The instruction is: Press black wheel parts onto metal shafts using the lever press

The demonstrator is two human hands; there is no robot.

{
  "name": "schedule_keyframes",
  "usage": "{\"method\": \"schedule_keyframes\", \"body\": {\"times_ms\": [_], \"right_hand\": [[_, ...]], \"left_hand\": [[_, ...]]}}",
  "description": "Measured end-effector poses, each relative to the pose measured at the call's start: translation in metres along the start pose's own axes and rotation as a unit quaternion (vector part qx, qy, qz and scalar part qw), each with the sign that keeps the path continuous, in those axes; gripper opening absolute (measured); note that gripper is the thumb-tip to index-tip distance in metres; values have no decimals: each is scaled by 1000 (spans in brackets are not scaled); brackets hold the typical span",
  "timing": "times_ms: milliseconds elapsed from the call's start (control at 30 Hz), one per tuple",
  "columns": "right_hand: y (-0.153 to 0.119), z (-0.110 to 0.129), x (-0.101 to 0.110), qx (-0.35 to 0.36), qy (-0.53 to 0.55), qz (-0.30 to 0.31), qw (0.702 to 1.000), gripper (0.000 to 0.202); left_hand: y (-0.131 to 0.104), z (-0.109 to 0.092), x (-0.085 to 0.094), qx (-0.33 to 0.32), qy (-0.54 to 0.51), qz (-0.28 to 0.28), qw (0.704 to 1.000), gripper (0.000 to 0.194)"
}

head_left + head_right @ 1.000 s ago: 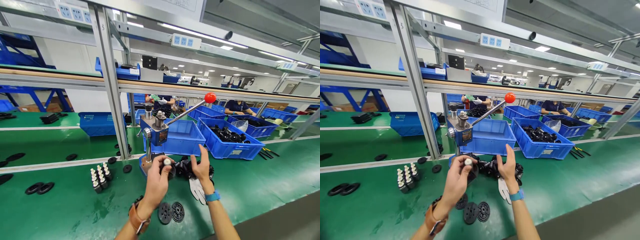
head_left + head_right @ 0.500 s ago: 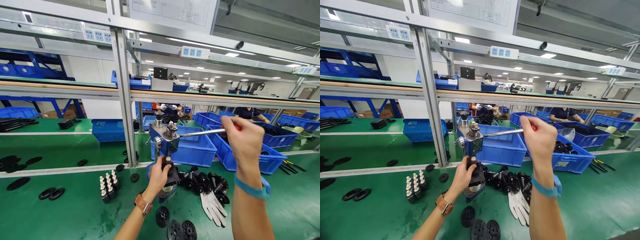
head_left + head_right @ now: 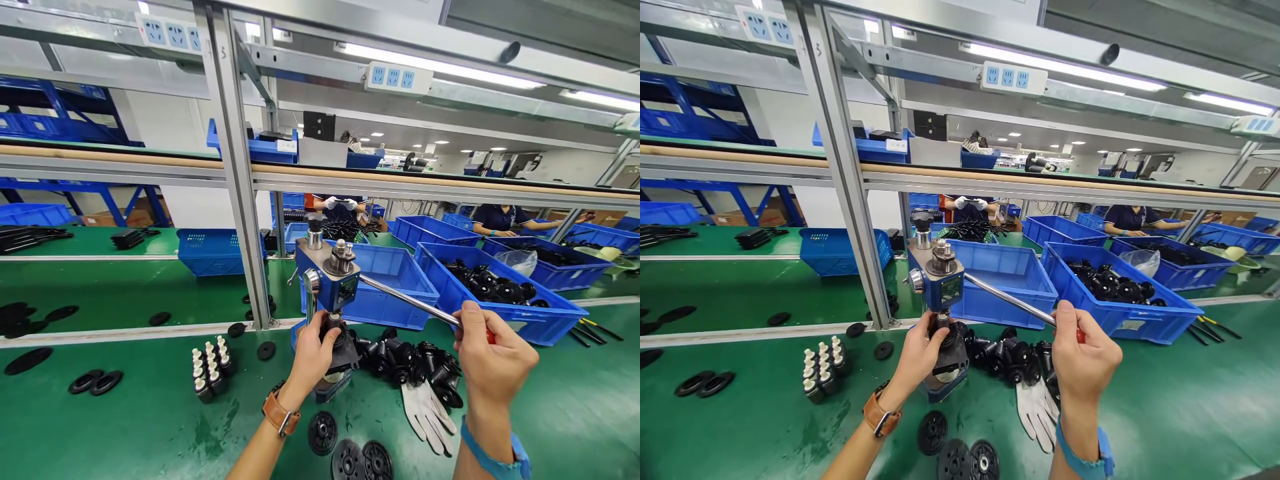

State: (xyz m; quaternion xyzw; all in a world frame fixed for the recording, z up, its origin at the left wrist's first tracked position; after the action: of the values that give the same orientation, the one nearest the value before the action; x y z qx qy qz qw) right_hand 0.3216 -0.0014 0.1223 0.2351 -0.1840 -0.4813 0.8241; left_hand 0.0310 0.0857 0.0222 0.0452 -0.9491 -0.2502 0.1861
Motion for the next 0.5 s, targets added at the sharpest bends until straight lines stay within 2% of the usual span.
{"method": "schedule_keyframes", "body": {"times_ms": [100, 233, 333, 400, 500], "right_hand": [[-5, -5, 2, 27, 12, -62, 998, 47], [-8, -15, -3, 32, 20, -54, 998, 44], [-8, -9, -3, 65, 30, -76, 995, 46], [-2, -1, -8, 69, 34, -43, 996, 50], [10, 13, -15, 38, 74, 10, 996, 47]], "left_hand": [[0, 0, -1, 3, -13, 13, 1000, 27], [1, 3, -2, 10, -28, 25, 999, 29], [3, 11, 0, 17, -27, 9, 999, 31], [5, 18, 2, 24, -27, -4, 999, 34], [5, 22, 2, 43, -30, -13, 999, 44]]}}
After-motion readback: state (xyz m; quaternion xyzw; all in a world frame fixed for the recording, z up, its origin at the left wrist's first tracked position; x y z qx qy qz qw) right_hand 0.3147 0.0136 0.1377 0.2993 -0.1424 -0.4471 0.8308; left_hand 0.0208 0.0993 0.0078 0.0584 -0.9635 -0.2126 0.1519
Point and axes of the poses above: each hand's wrist, its own y-axis towards the middle knuckle, its own x-axis out of the back of the hand, z = x × y, the point moved 6 cm from there along y, towards the middle knuckle, and after that the axes turned 4 degrees about -x, right-handed, at the moved point
